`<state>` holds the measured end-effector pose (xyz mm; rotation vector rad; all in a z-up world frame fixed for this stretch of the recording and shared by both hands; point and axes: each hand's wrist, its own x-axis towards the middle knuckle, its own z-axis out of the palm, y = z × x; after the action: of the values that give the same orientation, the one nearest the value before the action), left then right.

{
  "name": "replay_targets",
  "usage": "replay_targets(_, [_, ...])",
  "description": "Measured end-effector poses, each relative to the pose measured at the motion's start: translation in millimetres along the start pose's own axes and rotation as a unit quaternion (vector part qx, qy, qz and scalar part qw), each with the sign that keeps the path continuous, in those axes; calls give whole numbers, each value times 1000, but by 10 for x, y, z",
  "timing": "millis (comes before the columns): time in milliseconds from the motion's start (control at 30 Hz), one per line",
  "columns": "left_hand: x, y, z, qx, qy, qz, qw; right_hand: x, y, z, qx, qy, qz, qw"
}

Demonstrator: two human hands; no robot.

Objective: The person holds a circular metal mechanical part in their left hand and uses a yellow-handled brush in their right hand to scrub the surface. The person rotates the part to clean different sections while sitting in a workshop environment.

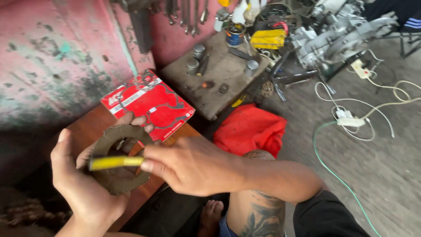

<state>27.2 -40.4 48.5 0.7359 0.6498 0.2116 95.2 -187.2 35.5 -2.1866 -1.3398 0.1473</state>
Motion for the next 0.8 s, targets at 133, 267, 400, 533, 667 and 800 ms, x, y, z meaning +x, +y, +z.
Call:
replay_targets(133, [82,-217,145,-15,-25,23,999,-125,138,-204,-19,-31,67,997])
replay_targets(267, [210,-500,310,-79,-130,41,987,-326,204,-351,-16,-11,85,996])
replay_targets(400, [190,-621,639,-39,-120,-9,992,-570,375,-518,-40,35,134,989])
replay_targets(533, [241,-780,969,-26,-108,-54,992,-812,551,-594,-52,90,179,978])
replay_targets(667, [225,-960,1302,72,-128,-93,985,-1105,670,-712,-37,104,227,968])
replay_targets(800, [1094,-1730,883,228,-324,2,918,-1358,801,-651,-54,106,257,959])
